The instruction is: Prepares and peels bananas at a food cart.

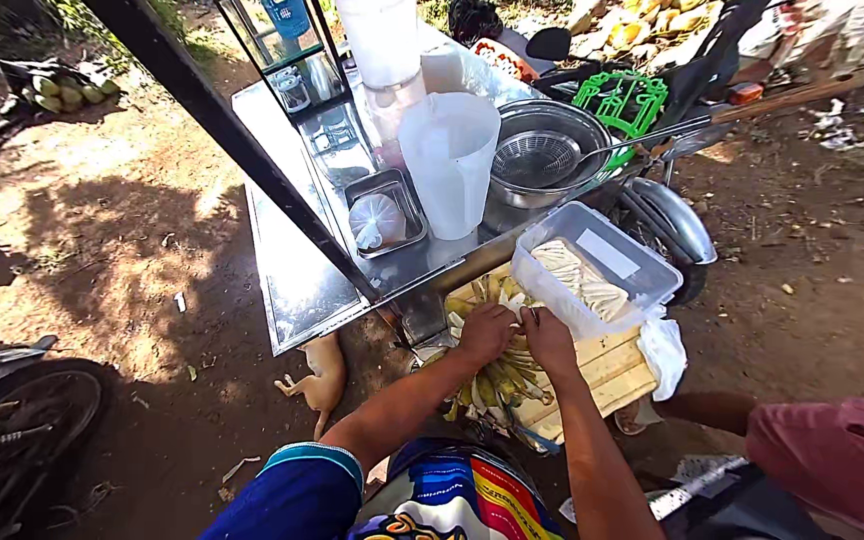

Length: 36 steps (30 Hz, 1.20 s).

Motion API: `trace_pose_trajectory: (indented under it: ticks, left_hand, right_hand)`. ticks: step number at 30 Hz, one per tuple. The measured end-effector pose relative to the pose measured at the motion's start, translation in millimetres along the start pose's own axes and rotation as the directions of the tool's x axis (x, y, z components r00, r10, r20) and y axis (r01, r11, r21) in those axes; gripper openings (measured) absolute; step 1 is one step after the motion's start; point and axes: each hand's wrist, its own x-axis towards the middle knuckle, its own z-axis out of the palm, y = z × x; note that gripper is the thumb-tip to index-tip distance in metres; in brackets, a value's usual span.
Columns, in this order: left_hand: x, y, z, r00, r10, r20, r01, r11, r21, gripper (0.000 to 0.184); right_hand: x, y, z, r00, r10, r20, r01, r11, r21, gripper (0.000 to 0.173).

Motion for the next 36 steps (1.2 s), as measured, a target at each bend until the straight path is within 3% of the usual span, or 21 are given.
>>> trace_pose_trajectory:
  ticks: [8,14,18,29,33,36]
  left_hand:
    - [-4.7,-9.3,-12.2,0.995,0.038,0.093,-0.037,0.999,-0.014,0.019]
    - [-0.8,-10.5,-14.2,0.984,-0.024,0.174,0.030,0.999,-0.033,0.016]
    - [6.4,-13.2,-14.8,0.988,0.006,0.156,-0.005,1.000,-0.008,0.014]
    - [-1.8,-21.3,-34.6,0.971,0.128,0.200,-0.077,0.967,-0.244,0.017]
    - [-27.2,-39.0,-55.1,0.955,0.043,0.294,0.080,0.916,-0.393,0.010]
    - [-30.7,-51.3,-70.2,0.880,-0.088,0.467,0.272,0.899,-0.342,0.012]
  right_hand:
    - [-3.0,-10.6,6.0,0.992,0.113,0.050,-0.110,0.993,-0.052,0.056]
    - [7.6,-4.2,10.1,0.992,0.095,0.080,-0.094,0.995,-0.019,0.052]
    - [18.4,-4.7,-1.1,0.991,0.038,0.129,-0.036,0.999,-0.022,0.043]
    - [10.6,17.5,5.6,0.976,0.215,0.027,-0.210,0.911,0.354,0.030]
    - [8.7,31.3,8.5,0.970,0.245,0.002,-0.222,0.875,0.431,0.029]
    - [1.9,33.2,8.9,0.982,0.188,0.000,-0.168,0.878,0.448,0.029]
